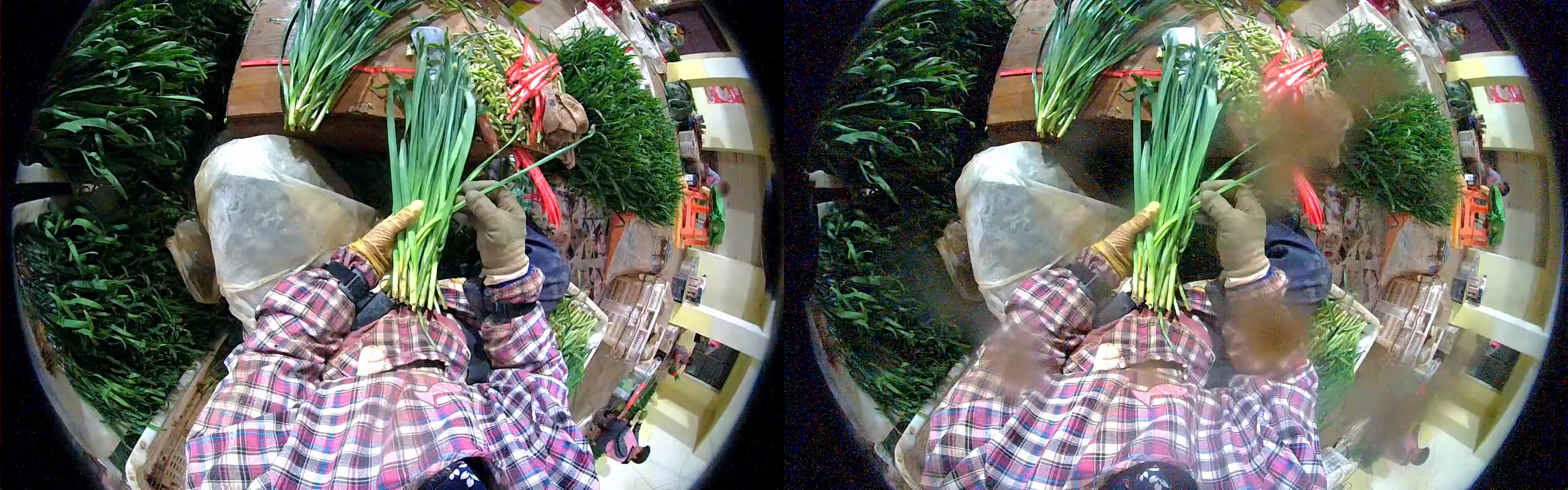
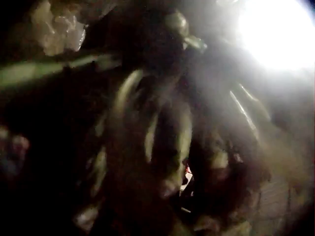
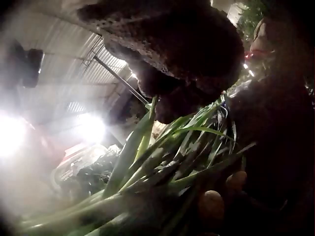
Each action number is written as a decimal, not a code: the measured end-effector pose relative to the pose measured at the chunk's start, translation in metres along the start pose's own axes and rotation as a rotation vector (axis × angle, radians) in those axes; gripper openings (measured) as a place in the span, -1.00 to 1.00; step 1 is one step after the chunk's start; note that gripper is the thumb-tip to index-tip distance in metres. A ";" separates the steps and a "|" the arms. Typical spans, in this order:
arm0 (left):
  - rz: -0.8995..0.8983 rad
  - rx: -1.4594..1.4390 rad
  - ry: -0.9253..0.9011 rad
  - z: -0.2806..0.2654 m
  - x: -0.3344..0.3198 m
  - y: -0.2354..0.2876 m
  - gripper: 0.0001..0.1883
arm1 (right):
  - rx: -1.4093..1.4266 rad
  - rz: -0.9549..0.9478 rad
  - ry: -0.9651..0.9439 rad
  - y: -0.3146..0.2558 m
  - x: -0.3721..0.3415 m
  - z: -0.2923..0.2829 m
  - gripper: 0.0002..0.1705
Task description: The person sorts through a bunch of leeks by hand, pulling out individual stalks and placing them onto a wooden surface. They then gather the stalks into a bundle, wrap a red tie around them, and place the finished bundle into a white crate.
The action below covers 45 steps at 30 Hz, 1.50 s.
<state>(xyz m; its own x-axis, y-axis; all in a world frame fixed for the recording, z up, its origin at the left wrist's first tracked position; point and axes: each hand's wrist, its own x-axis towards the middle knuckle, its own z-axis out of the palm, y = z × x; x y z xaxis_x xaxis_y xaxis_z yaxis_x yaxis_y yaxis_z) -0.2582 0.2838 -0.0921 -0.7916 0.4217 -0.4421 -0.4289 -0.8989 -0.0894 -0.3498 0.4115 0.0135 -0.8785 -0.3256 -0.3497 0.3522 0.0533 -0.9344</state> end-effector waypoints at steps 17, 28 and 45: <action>0.315 0.525 -0.065 0.056 -0.018 0.042 -0.45 | -0.070 -0.239 -0.019 -0.024 0.026 0.037 -0.83; 0.162 -0.297 -0.115 0.013 -0.004 0.034 -0.30 | 0.315 0.094 -0.029 0.039 0.085 0.041 -0.88; 0.084 -0.078 -0.248 -0.011 -0.007 0.019 -0.38 | 0.314 0.029 -0.103 0.006 0.084 0.027 -0.87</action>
<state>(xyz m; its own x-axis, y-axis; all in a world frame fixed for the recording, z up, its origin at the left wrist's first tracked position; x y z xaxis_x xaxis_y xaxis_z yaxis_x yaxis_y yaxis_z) -0.2562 0.2622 -0.1011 -0.9094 0.3528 -0.2201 -0.3300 -0.9344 -0.1344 -0.4125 0.3586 -0.0192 -0.8350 -0.4227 -0.3522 0.4730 -0.2244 -0.8520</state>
